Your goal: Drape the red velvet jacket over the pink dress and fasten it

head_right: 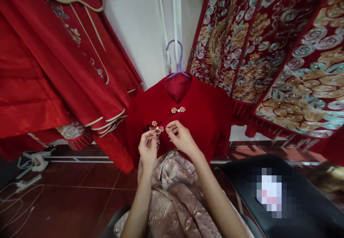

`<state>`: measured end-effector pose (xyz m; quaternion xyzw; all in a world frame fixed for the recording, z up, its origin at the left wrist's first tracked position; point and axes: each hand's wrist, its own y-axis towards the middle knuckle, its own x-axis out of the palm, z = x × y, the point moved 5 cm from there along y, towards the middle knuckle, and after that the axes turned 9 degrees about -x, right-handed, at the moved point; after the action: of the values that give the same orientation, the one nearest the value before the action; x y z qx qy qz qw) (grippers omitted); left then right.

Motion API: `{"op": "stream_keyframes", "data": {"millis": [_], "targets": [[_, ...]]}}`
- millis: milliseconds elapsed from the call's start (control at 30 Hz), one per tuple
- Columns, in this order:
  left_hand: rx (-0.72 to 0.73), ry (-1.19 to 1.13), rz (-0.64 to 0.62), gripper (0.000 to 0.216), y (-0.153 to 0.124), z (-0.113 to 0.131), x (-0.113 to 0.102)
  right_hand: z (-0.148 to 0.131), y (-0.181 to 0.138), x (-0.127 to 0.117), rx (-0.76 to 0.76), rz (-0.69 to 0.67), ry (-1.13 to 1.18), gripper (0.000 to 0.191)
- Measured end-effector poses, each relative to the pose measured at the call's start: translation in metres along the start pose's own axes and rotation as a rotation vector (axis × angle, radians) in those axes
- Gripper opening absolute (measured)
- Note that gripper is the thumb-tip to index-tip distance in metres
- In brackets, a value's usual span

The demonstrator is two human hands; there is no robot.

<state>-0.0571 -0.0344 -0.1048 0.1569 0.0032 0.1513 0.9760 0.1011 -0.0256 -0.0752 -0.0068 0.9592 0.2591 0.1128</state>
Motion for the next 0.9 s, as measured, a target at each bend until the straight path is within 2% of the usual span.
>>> {"op": "stream_keyframes", "data": {"millis": [133, 233, 333, 467, 567, 667, 733, 800, 900], "targets": [[-0.013, 0.2, -0.04, 0.021, -0.018, -0.019, -0.001, 0.014, -0.016, -0.025, 0.132, -0.298, -0.251, 0.017], [-0.018, 0.308, -0.017, 0.036, -0.029, -0.029, -0.002, 0.03, -0.023, -0.027, 0.16, -0.386, -0.396, 0.017], [-0.016, 0.384, 0.014, 0.051, -0.033, -0.034, -0.002, 0.04, -0.025, -0.016, 0.1, -0.413, -0.373, 0.014], [-0.015, 0.456, 0.058, 0.06, -0.032, -0.037, -0.004, 0.044, -0.023, -0.005, 0.093, -0.401, -0.31, 0.011], [-0.007, 0.451, 0.074, 0.061, -0.032, -0.035, -0.007, 0.045, -0.023, -0.004, 0.099, -0.37, -0.291, 0.016], [0.015, 0.383, 0.095, 0.053, -0.032, -0.031, -0.01, 0.047, -0.024, -0.003, 0.12, -0.365, -0.266, 0.018], [0.009, 0.368, 0.054, 0.045, -0.033, -0.029, -0.009, 0.048, -0.024, -0.002, 0.135, -0.383, -0.268, 0.016], [-0.025, 0.399, -0.037, 0.045, -0.033, -0.03, -0.003, 0.047, -0.025, -0.002, 0.139, -0.396, -0.277, 0.014], [-0.085, 0.443, -0.139, 0.061, -0.038, -0.034, 0.008, 0.044, -0.025, -0.004, 0.147, -0.399, -0.26, 0.015]]}}
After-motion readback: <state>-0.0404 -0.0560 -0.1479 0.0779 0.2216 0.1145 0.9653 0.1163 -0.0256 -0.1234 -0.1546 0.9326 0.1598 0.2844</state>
